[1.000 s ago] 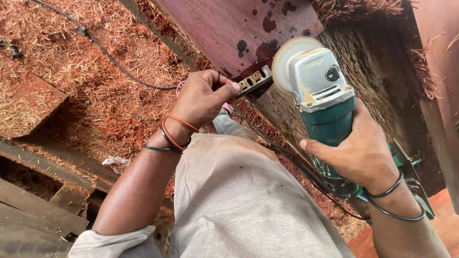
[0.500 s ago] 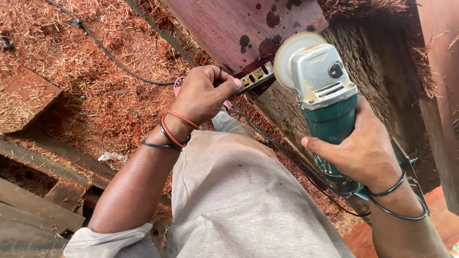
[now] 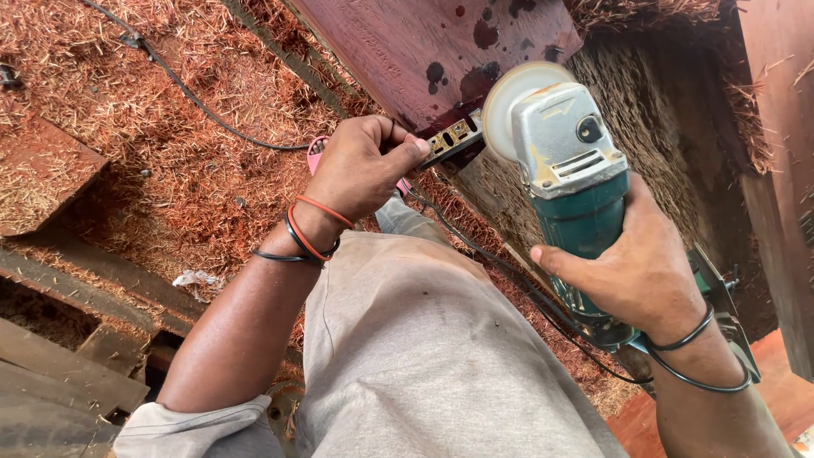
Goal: Preparing and polishing metal furniture hardware using an angle grinder and finishing material.
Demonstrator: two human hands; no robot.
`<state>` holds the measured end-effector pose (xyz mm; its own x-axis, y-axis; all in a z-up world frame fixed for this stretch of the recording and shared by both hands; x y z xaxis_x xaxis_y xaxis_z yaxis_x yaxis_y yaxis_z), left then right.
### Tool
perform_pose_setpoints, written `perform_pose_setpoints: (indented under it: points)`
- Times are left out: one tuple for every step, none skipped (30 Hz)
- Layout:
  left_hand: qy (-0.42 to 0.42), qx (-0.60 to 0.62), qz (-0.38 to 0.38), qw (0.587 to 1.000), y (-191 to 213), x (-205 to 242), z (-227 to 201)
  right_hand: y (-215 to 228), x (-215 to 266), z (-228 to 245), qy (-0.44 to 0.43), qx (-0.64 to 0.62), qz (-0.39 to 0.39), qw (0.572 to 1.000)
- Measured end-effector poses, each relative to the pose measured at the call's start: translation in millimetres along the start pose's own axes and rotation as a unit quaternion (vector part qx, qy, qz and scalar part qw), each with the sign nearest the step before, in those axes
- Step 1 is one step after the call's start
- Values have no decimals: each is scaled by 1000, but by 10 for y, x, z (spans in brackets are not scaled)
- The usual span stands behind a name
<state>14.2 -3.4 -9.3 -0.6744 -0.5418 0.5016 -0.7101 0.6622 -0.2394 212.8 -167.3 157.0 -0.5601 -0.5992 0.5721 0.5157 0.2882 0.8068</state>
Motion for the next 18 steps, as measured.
perform_pose_setpoints:
  points:
    - [0, 0, 0, 1000, 2, -2, 6, -2, 4, 7, 0, 0, 0, 1000]
    - [-4, -3, 1, 1000, 3, -5, 9, -3, 9, 17, 8, -7, 0, 1000]
    - [-8, -7, 2, 1000, 3, -6, 14, -5, 15, 26, 16, -13, -1, 1000]
    - [-8, -7, 2, 1000, 2, -4, 16, -12, 24, 30, 16, -13, -1, 1000]
    - [2, 1, 2, 1000, 3, -7, 19, -17, 29, 37, 19, -19, 0, 1000]
    - [11, 8, 2, 1000, 3, -9, 21, -22, 34, 44, 21, -26, 1, 999]
    - [11, 8, 2, 1000, 3, -8, 15, -20, 40, 62, 21, -26, 1, 999]
    - [6, -3, -1, 1000, 4, -7, 7, -17, 46, 81, 21, -23, -1, 1000]
    - [1, -14, -3, 1000, 5, -5, -1, -16, 52, 100, 21, -21, -2, 1000]
    - [1, -14, -3, 1000, 7, -9, 7, -11, 56, 128, 21, -21, -2, 1000]
    - [-4, -16, -2, 1000, 6, -13, 13, -8, 61, 152, 11, -16, 3, 1000]
    - [-9, -18, 0, 1000, 5, -17, 19, -4, 66, 176, 1, -12, 7, 1000]
    - [-8, -18, 1, 1000, 5, -14, 23, -12, 72, 179, 1, -12, 7, 1000]
    - [-12, -16, 0, 1000, 6, -10, 24, -20, 77, 181, -4, -6, 9, 1000]
    - [-17, -14, 0, 1000, 7, -10, 23, -26, 81, 183, -9, -1, 11, 1000]
    - [-17, -14, 0, 1000, 4, -13, 18, -30, 83, 182, -9, -1, 11, 1000]
    - [-14, -13, 0, 1000, 3, -11, 16, -37, 86, 183, -4, 1, 12, 1000]
    - [-11, -12, -1, 1000, 2, -10, 16, -45, 89, 183, 1, 3, 14, 1000]
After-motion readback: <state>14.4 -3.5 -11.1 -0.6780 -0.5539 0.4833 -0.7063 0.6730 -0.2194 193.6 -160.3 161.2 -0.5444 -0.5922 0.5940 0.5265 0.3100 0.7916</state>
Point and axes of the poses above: each hand's wrist, its own x-axis away from the middle knuckle, its own y-axis out of the back of the hand, z = x × y, the point moved 2 cm from there along -x, towards the middle knuckle, and after that the axes turned 11 degrees about x, right-handed, at the moved point
